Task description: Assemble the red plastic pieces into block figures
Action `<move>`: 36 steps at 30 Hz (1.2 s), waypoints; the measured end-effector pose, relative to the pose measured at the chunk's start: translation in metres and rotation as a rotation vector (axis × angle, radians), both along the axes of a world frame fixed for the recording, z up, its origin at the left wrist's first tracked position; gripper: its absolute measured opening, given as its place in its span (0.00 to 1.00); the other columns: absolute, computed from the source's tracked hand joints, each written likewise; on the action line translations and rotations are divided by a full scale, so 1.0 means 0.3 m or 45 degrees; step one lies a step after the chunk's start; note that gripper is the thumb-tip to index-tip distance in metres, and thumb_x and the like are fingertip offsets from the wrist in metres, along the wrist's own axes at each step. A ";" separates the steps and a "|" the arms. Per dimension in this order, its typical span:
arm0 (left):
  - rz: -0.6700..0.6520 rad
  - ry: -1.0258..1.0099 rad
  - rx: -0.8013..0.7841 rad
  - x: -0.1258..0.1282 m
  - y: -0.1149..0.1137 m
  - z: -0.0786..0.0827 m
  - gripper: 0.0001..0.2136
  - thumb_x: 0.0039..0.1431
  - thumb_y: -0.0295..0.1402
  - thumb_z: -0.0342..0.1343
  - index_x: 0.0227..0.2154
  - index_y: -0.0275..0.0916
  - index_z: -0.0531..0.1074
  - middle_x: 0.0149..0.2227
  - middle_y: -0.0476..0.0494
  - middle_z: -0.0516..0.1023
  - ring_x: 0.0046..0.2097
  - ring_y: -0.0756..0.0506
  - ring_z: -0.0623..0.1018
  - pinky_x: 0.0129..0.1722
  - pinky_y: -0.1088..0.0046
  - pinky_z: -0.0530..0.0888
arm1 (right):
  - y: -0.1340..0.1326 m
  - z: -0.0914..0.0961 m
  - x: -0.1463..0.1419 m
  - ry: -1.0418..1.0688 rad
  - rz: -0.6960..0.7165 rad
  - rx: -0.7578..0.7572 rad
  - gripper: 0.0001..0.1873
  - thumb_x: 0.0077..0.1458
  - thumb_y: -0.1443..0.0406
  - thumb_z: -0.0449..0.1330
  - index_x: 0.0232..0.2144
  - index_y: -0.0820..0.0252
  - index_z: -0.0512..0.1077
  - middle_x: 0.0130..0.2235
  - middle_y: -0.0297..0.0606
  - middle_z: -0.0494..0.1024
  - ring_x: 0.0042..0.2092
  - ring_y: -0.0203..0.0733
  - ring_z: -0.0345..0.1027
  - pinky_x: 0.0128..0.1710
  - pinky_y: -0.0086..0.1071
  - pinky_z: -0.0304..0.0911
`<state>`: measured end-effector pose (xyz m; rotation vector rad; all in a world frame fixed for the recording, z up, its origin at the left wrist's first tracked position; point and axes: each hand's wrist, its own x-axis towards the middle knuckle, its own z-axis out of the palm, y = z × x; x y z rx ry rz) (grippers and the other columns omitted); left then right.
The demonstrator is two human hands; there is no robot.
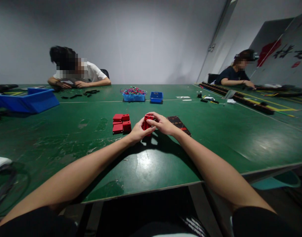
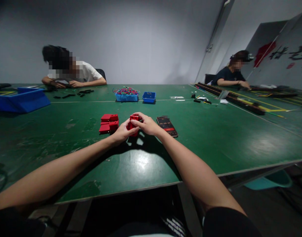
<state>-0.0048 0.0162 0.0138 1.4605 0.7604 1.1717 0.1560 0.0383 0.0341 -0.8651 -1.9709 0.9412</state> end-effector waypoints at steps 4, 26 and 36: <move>0.004 0.019 0.023 -0.001 0.000 0.000 0.27 0.45 0.35 0.68 0.49 0.35 0.68 0.45 0.39 0.77 0.45 0.43 0.77 0.46 0.71 0.73 | -0.002 0.002 0.000 -0.017 -0.004 0.014 0.21 0.57 0.55 0.58 0.50 0.58 0.68 0.45 0.40 0.75 0.43 0.41 0.69 0.44 0.34 0.65; 0.052 0.443 0.267 -0.015 0.008 -0.021 0.30 0.53 0.46 0.60 0.55 0.36 0.62 0.50 0.38 0.74 0.50 0.40 0.75 0.51 0.64 0.72 | -0.020 0.003 -0.004 -0.190 -0.116 0.188 0.21 0.61 0.55 0.53 0.50 0.62 0.68 0.42 0.41 0.76 0.39 0.39 0.69 0.42 0.33 0.63; 0.548 0.689 0.637 -0.006 -0.005 -0.059 0.35 0.53 0.51 0.57 0.58 0.35 0.58 0.56 0.31 0.64 0.59 0.37 0.66 0.60 0.55 0.62 | -0.005 -0.012 0.005 -0.099 -0.082 0.157 0.21 0.60 0.54 0.54 0.51 0.61 0.68 0.44 0.40 0.77 0.40 0.40 0.70 0.43 0.34 0.64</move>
